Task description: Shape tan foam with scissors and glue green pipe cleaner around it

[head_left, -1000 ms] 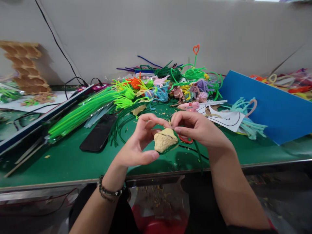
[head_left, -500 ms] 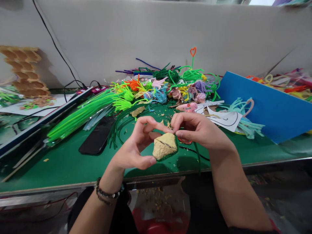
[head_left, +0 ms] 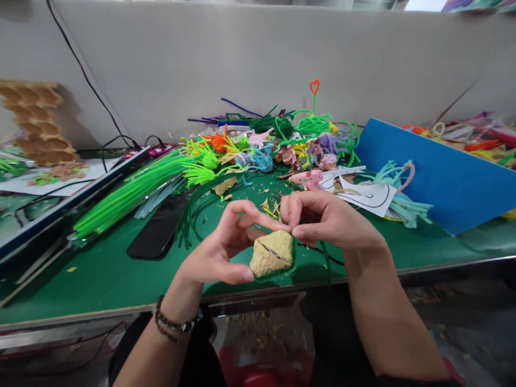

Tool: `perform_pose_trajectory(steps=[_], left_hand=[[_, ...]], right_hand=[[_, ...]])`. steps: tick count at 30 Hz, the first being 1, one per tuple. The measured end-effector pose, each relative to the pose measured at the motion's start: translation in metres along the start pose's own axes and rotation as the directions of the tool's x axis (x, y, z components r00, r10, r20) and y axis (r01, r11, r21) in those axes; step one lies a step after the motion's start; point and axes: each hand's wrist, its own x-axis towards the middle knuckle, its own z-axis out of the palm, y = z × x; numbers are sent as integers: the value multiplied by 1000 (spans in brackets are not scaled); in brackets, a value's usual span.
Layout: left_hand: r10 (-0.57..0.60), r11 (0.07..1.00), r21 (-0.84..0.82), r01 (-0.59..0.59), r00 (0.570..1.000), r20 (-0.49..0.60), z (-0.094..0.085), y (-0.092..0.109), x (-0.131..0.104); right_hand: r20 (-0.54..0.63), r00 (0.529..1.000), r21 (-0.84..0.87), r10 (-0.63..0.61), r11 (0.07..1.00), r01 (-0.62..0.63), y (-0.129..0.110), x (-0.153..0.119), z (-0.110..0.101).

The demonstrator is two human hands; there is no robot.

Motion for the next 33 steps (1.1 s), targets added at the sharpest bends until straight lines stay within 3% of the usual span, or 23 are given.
perform_pose_trajectory(steps=[10, 18, 25, 33], left_hand=[[-71, 997, -32, 72, 997, 40, -1, 2, -1], [-172, 985, 25, 171, 985, 16, -4, 2, -3], [-156, 987, -32, 159, 985, 78, -5, 2, -4], [-204, 979, -21, 204, 979, 6, -11, 0, -4]], right_hand=[[98, 994, 74, 43, 996, -51, 0, 0, -2], [107, 991, 25, 78, 996, -81, 0, -1, -5], [145, 980, -58, 135, 990, -127, 0, -3, -8], [157, 978, -2, 135, 991, -136, 7, 3, -6]])
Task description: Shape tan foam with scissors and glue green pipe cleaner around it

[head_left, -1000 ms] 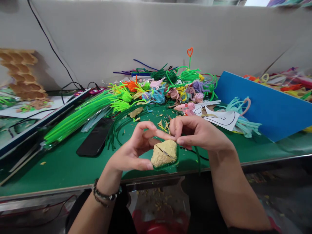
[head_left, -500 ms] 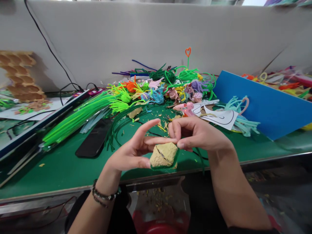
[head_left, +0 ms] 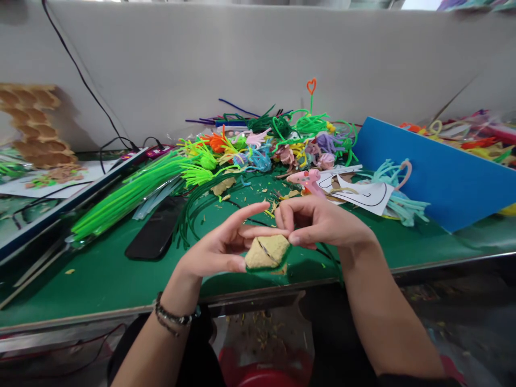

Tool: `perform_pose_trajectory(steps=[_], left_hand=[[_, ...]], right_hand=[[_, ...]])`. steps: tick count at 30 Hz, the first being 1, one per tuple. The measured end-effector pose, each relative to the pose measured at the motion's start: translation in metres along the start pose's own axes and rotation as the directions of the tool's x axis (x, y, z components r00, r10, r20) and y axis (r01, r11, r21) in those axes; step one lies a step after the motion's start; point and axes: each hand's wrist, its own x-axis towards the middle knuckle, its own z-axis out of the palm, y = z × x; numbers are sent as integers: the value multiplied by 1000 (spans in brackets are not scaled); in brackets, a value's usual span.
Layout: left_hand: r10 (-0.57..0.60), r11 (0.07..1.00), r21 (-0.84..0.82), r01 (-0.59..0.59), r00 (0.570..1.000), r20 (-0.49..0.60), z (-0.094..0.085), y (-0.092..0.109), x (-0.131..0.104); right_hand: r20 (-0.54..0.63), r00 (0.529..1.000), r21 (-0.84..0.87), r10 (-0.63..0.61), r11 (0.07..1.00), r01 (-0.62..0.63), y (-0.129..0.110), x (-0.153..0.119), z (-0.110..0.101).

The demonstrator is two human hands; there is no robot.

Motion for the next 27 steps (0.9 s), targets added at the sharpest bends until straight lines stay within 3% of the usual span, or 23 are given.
perform_pose_trajectory(steps=[6, 10, 13, 17, 19, 22, 25, 27], left_hand=[[90, 995, -32, -96, 984, -154, -13, -5, 3], [37, 990, -121, -69, 969, -246, -12, -5, 5], [-49, 991, -131, 15, 964, -263, -14, -4, 5], [-140, 984, 56, 167, 934, -330, -28, -5, 3], [-68, 948, 253, 191, 903, -425, -32, -5, 3], [105, 767, 589, 255, 855, -507, -25, 0, 5], [192, 418, 847, 328, 880, -435, -7, 3, 12], [238, 191, 927, 324, 901, -364, 3, 3, 15]], right_hand=[[-123, 992, 16, -23, 1000, 25, 8, 11, 2], [-165, 986, -13, -31, 999, 29, 10, 9, -3], [-226, 974, -78, -35, 997, 18, 8, 5, -8], [-347, 936, -283, -52, 958, -52, 3, 2, -10], [-409, 910, -393, -65, 913, -111, 2, 2, -8], [-479, 873, -526, -95, 827, -198, 3, 5, -4], [-528, 839, -609, -131, 747, -267, 5, 8, 1], [-534, 833, -631, -140, 722, -283, 4, 10, 6]])
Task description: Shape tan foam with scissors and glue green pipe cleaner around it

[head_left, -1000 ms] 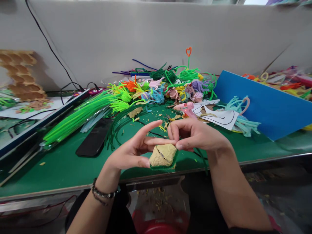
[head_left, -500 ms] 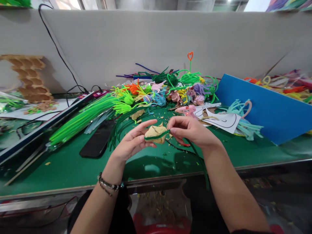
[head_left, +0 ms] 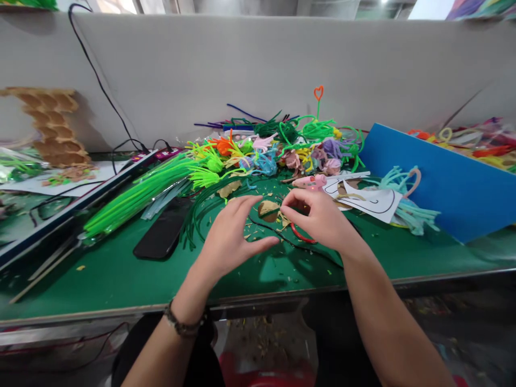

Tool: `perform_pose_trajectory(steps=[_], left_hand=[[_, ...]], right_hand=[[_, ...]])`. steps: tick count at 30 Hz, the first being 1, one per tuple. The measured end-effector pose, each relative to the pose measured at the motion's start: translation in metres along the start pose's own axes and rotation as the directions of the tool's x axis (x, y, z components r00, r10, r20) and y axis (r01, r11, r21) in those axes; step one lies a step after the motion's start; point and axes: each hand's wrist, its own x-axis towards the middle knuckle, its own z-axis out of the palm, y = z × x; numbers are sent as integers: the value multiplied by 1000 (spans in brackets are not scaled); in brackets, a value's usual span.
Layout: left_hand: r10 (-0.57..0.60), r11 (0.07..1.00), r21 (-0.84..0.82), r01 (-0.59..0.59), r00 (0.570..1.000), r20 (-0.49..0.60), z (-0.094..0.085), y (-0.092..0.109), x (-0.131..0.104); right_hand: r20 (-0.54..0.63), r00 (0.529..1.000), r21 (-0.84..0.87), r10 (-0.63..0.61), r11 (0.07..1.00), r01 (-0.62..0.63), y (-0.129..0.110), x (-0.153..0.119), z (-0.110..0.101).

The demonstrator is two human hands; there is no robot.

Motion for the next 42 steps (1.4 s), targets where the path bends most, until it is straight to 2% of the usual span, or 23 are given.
perform_pose_trajectory(steps=[4, 8, 14, 18, 22, 25, 27, 31, 35, 36, 38, 40, 42], left_hand=[[129, 967, 229, -113, 990, -56, 8, 5, -2], [121, 952, 296, -84, 987, -109, 10, 5, -4], [99, 980, 177, -87, 993, -63, 9, 12, -5], [12, 994, 111, -7, 999, -43, 9, 13, -4], [-82, 996, 35, 80, 995, 63, 10, 14, -5], [-128, 990, -48, 135, 983, 132, 11, 12, -5], [-158, 973, -142, 184, 971, 178, 12, 9, -4], [-221, 853, -420, 310, 943, 248, 13, -1, -1], [-253, 609, -689, 393, 919, 301, 11, -6, 2], [-263, 559, -729, 394, 919, 295, 11, -7, 2], [-288, 501, -783, 369, 924, 252, 11, -8, 3], [-301, 468, -821, 327, 932, 200, 13, -10, 3], [-297, 410, -859, 306, 935, 191, 15, -11, 4]], right_hand=[[0, 1000, -10, -5, 1000, 5, -9, -4, 3], [-19, 999, -10, -31, 999, 31, -16, -8, 4], [-53, 995, -63, -87, 995, 83, -20, -11, 4], [-55, 997, -55, -60, 997, 57, -19, -11, 2], [-16, 1000, -61, -7, 998, 6, -12, -8, 1], [24, 1000, 13, 3, 1000, -3, -6, -5, 2], [2, 1000, 103, 8, 995, -8, -3, -3, 1], [-89, 996, 214, 27, 977, -7, 0, -4, -11], [-164, 982, 167, 90, 984, -62, 10, -6, -32], [-176, 976, 114, 125, 988, -106, 14, -6, -37], [-205, 958, -103, 200, 969, -224, 25, -5, -43], [-277, 926, -342, 256, 874, -344, 39, -2, -44], [-393, 874, -457, 287, 763, -456, 54, 3, -39]])
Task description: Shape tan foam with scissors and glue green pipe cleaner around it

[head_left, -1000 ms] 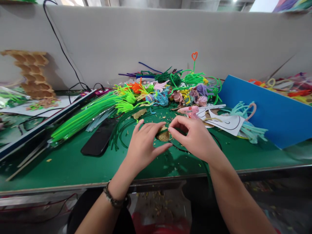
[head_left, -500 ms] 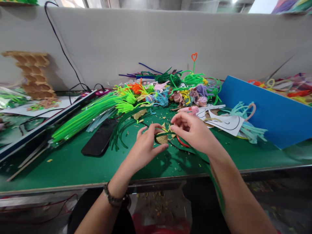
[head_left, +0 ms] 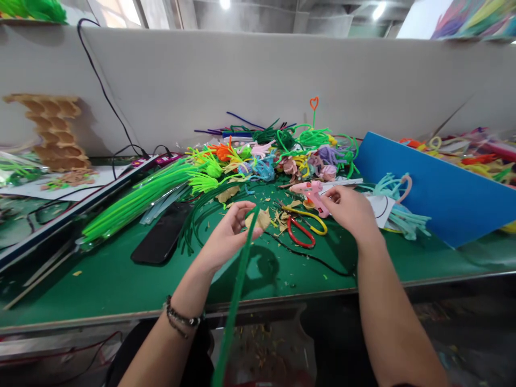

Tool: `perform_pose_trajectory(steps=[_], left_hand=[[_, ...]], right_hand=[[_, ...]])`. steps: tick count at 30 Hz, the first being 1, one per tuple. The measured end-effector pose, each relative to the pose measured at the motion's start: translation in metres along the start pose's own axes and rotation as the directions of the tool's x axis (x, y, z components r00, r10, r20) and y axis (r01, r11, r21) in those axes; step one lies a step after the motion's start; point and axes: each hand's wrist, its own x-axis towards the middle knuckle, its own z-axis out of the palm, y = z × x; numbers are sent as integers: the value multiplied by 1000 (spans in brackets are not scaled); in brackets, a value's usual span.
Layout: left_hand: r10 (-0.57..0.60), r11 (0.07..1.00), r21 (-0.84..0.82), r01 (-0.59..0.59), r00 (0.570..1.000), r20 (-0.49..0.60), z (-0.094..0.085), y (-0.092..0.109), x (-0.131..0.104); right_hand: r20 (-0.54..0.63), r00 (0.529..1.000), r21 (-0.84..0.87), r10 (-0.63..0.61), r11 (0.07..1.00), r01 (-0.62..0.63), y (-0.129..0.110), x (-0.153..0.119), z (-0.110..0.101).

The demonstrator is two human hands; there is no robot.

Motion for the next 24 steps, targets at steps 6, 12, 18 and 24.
perform_pose_trajectory(steps=[6, 12, 18, 24], left_hand=[[-16, 981, -194, 21, 1000, 25, 6, 2, -1], [9, 981, -194, -1, 999, 40, 8, 1, 0], [-20, 977, -213, 18, 1000, -6, 7, 3, 0], [6, 992, -122, -11, 999, -43, -5, -5, 2]], right_hand=[[-22, 996, -43, -85, 996, 84, 13, 15, 48], [-61, 990, 51, -130, 990, 133, 13, 18, 62], [-217, 974, 101, -62, 991, 86, 1, 15, 42], [-312, 950, 164, -19, 984, 73, -8, 6, 18]])
